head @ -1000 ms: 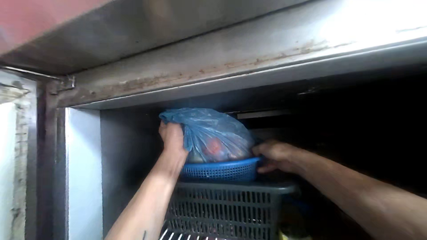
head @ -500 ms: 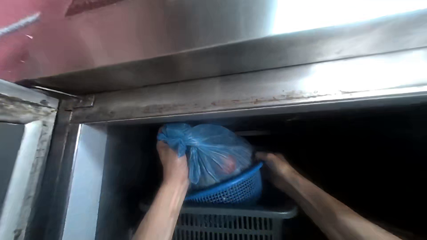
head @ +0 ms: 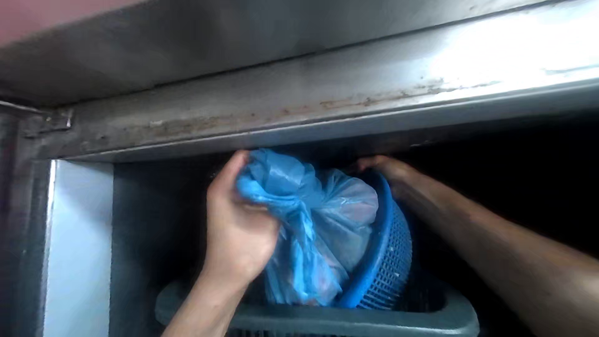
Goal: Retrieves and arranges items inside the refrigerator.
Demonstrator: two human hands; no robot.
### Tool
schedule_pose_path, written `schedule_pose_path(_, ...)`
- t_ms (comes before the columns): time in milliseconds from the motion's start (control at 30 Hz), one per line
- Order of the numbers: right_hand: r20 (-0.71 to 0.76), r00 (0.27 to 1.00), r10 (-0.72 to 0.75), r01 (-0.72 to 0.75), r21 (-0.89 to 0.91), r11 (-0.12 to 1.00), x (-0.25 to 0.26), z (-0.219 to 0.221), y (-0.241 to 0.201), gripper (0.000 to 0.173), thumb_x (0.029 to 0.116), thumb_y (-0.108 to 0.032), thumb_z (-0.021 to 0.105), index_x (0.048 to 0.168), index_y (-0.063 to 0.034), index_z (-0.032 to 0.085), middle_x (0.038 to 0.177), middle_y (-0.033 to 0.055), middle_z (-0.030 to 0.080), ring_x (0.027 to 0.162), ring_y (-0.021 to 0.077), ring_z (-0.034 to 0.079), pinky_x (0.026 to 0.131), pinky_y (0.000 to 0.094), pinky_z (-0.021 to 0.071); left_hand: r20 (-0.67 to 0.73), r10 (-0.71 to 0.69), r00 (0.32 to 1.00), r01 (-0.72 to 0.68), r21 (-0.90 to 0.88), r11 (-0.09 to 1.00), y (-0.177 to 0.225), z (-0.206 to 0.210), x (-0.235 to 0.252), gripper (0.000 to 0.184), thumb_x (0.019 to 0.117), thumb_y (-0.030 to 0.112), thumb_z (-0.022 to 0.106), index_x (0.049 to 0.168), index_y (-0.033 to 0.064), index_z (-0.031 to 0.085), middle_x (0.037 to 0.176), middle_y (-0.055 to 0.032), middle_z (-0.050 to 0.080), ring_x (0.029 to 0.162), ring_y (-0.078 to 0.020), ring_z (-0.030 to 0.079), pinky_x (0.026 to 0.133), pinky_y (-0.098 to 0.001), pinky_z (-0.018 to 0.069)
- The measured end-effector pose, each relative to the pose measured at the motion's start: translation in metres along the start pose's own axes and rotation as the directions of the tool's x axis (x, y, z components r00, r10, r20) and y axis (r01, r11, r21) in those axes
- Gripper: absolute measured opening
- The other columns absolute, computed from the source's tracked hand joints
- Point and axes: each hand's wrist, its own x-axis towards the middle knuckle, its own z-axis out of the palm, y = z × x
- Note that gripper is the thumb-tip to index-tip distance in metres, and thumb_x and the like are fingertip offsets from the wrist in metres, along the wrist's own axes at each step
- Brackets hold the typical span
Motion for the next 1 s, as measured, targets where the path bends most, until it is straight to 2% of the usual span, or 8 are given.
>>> schedule_pose_path(167, 0.030, 0.998, 0.060, -0.054, -0.164, 0.985, -0.009, 0.001, -0.012, 0.015, 0.0975, -0.010, 0.052, 0.085, -0.0116, 0.060, 0.071, 0.0003, 0.063, 0.060, 0.0074, 0.060, 0.051, 0.0231, 0.0506, -0.003, -0.556, 0.831, 0.286, 0.860, 0.422, -0.008, -0.038, 0.010, 0.037, 0.0876, 0.027, 0.079, 0.121, 0.0151, 0.069, 0.100, -0.0165, 0.072, 0.095, -0.0394, 0.069, 0.075, -0.0669, 0.0526)
schedule_pose_path(333, 0.025, 0.999, 0.045, -0.037, -0.253, 0.967, 0.000, 0.001, -0.012, 0.013, 0.0994, -0.014, 0.054, 0.087, -0.0133, 0.058, 0.070, -0.0019, 0.062, 0.057, 0.0050, 0.059, 0.049, 0.0208, 0.0502, -0.031, -0.858, 0.513, 0.084, 0.996, 0.014, -0.018, -0.067, 0.006, 0.037, 0.0934, 0.041, 0.072, 0.105, 0.0055, 0.070, 0.110, -0.0204, 0.069, 0.107, -0.0423, 0.066, 0.080, -0.0670, 0.0513)
schedule_pose_path(433, 0.030, 1.000, 0.008, -0.003, -0.179, 0.984, -0.007, 0.008, -0.008, 0.014, 0.1003, -0.019, 0.054, 0.087, -0.0157, 0.060, 0.067, -0.0047, 0.061, 0.054, 0.0019, 0.058, 0.046, 0.0173, 0.0479, -0.068, -0.860, 0.505, -0.033, 0.995, -0.098, -0.004, -0.054, 0.004, 0.026, 0.0935, 0.026, 0.073, 0.109, 0.0058, 0.070, 0.118, -0.0207, 0.068, 0.113, -0.0428, 0.064, 0.082, -0.0647, 0.0502)
schedule_pose_path(533, 0.085, 0.995, -0.048, 0.060, -0.148, 0.987, -0.017, 0.006, -0.004, 0.015, 0.1047, -0.028, 0.054, 0.098, -0.0184, 0.064, 0.074, -0.0074, 0.064, 0.060, 0.0001, 0.061, 0.054, 0.0162, 0.0523, 0.010, -0.708, 0.706, -0.068, 0.996, -0.055, 0.020, -0.049, 0.003, 0.028, 0.0896, 0.010, 0.073, 0.116, 0.0028, 0.067, 0.114, -0.0249, 0.067, 0.108, -0.0483, 0.065, 0.077, -0.0673, 0.0503)
schedule_pose_path(600, 0.125, 0.984, -0.128, 0.144, -0.131, 0.981, -0.016, 0.000, 0.006, 0.018, 0.1035, -0.032, 0.059, 0.105, -0.0159, 0.067, 0.082, -0.0060, 0.070, 0.069, 0.0023, 0.066, 0.064, 0.0194, 0.0573, 0.185, -0.493, 0.850, -0.088, 0.973, 0.213, 0.045, -0.044, 0.002, 0.032, 0.0924, 0.009, 0.064, 0.124, 0.0068, 0.067, 0.107, -0.0190, 0.070, 0.100, -0.0407, 0.068, 0.075, -0.0623, 0.0529)
schedule_pose_path(700, 0.292, 0.895, -0.337, 0.389, -0.139, 0.911, -0.006, -0.010, 0.023, 0.017, 0.1017, -0.023, 0.061, 0.113, -0.0119, 0.066, 0.091, -0.0047, 0.071, 0.081, 0.0035, 0.068, 0.074, 0.0241, 0.0600, 0.379, -0.451, 0.808, -0.067, 0.820, 0.568, 0.061, -0.007, -0.002, 0.056, 0.0963, 0.054, 0.062, 0.132, 0.0113, 0.068, 0.117, -0.0073, 0.074, 0.108, -0.0230, 0.071, 0.090, -0.0504, 0.0582)
schedule_pose_path(833, 0.311, 0.862, -0.400, 0.447, -0.097, 0.889, -0.006, -0.013, 0.041, 0.027, 0.0979, -0.025, 0.065, 0.123, -0.0136, 0.062, 0.097, -0.0057, 0.070, 0.085, 0.0035, 0.069, 0.076, 0.0245, 0.0605, 0.340, -0.456, 0.823, -0.107, 0.880, 0.463, 0.049, 0.042, -0.010, 0.056, 0.0909, 0.066, 0.064, 0.099, 0.0107, 0.070, 0.084, -0.0070, 0.066, 0.083, -0.0264, 0.067, 0.065, -0.0489, 0.0512)
schedule_pose_path(1000, -0.101, 0.985, -0.136, 0.123, -0.124, 0.985, -0.029, 0.024, 0.032, 0.058, 0.0863, -0.053, 0.078, 0.123, -0.0102, 0.064, 0.102, 0.0053, 0.072, 0.090, 0.0170, 0.072, 0.079, 0.0404, 0.0616, 0.262, -0.541, 0.799, -0.066, 0.933, 0.354, 0.028, 0.056, -0.002, 0.054, 0.1072, 0.053, 0.042, 0.086, 0.0076, 0.064, 0.082, -0.0129, 0.064, 0.084, -0.0331, 0.066, 0.064, -0.0511, 0.0482)
